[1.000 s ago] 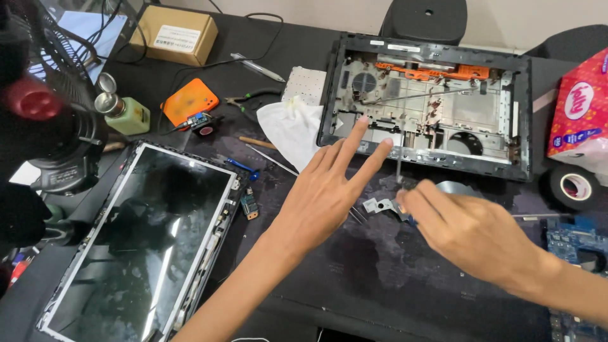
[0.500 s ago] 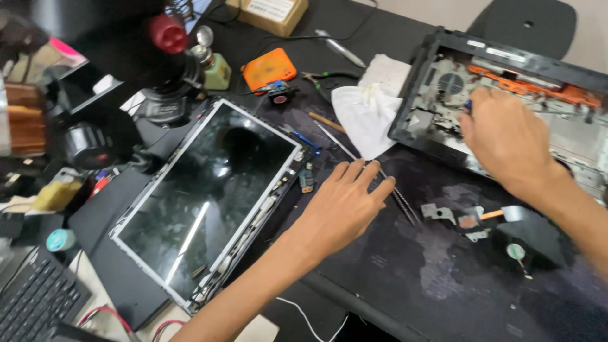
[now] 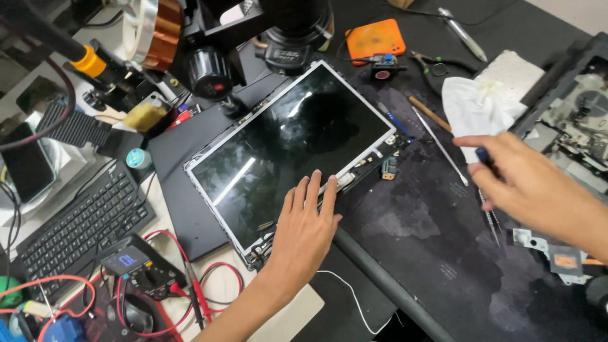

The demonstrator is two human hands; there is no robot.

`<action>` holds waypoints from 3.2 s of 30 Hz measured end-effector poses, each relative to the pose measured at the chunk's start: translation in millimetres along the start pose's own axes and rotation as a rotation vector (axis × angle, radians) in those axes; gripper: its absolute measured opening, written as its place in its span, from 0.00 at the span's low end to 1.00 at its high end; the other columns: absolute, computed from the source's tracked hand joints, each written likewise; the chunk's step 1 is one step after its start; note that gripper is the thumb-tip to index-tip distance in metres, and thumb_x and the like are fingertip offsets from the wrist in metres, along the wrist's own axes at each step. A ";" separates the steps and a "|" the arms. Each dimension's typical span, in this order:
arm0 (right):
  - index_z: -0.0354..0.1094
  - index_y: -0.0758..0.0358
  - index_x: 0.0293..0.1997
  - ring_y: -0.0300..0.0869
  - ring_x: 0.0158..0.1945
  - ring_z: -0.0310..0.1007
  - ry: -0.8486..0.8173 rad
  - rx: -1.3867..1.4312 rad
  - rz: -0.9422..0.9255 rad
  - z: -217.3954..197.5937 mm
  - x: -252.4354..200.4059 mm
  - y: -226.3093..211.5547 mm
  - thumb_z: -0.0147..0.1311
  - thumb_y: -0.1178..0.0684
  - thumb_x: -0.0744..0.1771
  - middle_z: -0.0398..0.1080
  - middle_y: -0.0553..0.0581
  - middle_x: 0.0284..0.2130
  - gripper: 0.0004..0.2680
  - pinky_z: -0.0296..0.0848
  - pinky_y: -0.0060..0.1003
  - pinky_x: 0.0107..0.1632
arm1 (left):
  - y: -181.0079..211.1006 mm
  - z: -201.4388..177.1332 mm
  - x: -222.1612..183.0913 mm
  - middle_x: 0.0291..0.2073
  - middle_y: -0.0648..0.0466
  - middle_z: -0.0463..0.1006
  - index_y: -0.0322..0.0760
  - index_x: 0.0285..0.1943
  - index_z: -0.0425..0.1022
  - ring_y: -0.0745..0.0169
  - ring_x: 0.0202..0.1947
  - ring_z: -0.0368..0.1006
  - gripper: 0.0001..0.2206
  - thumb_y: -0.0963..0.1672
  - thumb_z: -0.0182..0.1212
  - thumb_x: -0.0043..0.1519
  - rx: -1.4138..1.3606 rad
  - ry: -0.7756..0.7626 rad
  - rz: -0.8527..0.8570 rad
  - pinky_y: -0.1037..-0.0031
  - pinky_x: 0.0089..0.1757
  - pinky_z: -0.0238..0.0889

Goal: The recorder is disassembling and repairing a laptop screen assembly on a repair bench.

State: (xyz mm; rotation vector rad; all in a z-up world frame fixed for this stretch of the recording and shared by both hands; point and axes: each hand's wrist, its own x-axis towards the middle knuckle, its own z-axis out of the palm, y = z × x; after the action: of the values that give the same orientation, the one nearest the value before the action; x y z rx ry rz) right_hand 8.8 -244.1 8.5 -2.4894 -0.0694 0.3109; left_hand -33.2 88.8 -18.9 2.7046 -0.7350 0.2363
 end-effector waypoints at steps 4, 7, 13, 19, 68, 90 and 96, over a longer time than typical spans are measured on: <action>0.59 0.53 0.68 0.46 0.29 0.78 -0.157 0.157 0.154 27.3 20.9 -40.2 0.57 0.47 0.67 0.71 0.58 0.28 0.21 0.74 0.39 0.35 | -6.7 -1.2 -8.8 0.66 0.30 0.62 0.19 0.71 0.56 0.35 0.66 0.60 0.38 0.36 0.63 0.46 0.367 -0.187 0.002 0.57 0.63 0.53; 0.59 0.56 0.73 0.48 0.36 0.73 -0.109 -0.149 0.070 42.2 27.2 -37.7 0.63 0.47 0.66 0.70 0.60 0.33 0.26 0.75 0.39 0.40 | -9.3 9.0 -15.8 0.67 0.28 0.61 0.17 0.71 0.55 0.32 0.67 0.60 0.39 0.36 0.62 0.45 0.339 -0.150 0.046 0.54 0.63 0.52; 0.65 0.55 0.64 0.54 0.34 0.79 -0.006 -0.305 0.073 35.6 31.6 -45.0 0.61 0.46 0.66 0.76 0.61 0.34 0.20 0.76 0.47 0.40 | -11.1 7.7 -28.9 0.66 0.26 0.62 0.13 0.69 0.59 0.25 0.66 0.61 0.33 0.38 0.58 0.51 0.376 -0.068 0.091 0.47 0.63 0.54; 0.72 0.55 0.58 0.56 0.34 0.78 0.155 -0.306 0.002 27.4 42.9 -55.9 0.52 0.51 0.70 0.76 0.65 0.35 0.11 0.75 0.49 0.39 | -19.7 -0.9 -57.7 0.67 0.30 0.63 0.17 0.69 0.61 0.27 0.69 0.58 0.32 0.35 0.57 0.50 0.256 -0.071 0.135 0.47 0.65 0.50; 0.66 0.61 0.51 0.41 0.13 0.67 -0.411 -0.061 0.326 97.2 17.8 26.3 0.61 0.42 0.67 0.71 0.58 0.18 0.15 0.65 0.34 0.18 | -97.0 -35.2 -54.9 0.74 0.54 0.60 0.54 0.74 0.63 0.38 0.72 0.55 0.39 0.32 0.54 0.50 0.109 -0.189 0.203 0.52 0.67 0.49; 0.56 0.63 0.62 0.43 0.14 0.64 -0.331 0.245 0.274 98.3 -0.1 22.5 0.62 0.46 0.66 0.71 0.64 0.24 0.22 0.63 0.37 0.17 | -101.7 -16.5 -13.1 0.68 0.47 0.68 0.41 0.65 0.72 0.37 0.75 0.51 0.23 0.52 0.59 0.64 -0.307 -0.083 0.139 0.52 0.67 0.51; 0.60 0.62 0.62 0.43 0.16 0.67 -0.284 0.299 0.236 85.7 4.7 -6.6 0.59 0.46 0.67 0.73 0.62 0.24 0.19 0.66 0.35 0.21 | -108.5 -14.0 4.0 0.67 0.47 0.69 0.41 0.62 0.74 0.38 0.75 0.53 0.20 0.52 0.60 0.65 -0.291 -0.034 0.115 0.51 0.69 0.46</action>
State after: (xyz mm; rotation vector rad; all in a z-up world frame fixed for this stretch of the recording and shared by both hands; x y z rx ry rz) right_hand -6.9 -188.5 -55.3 -2.1440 0.1456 0.7189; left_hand 25.2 180.1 -34.0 2.4003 -0.8633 0.1002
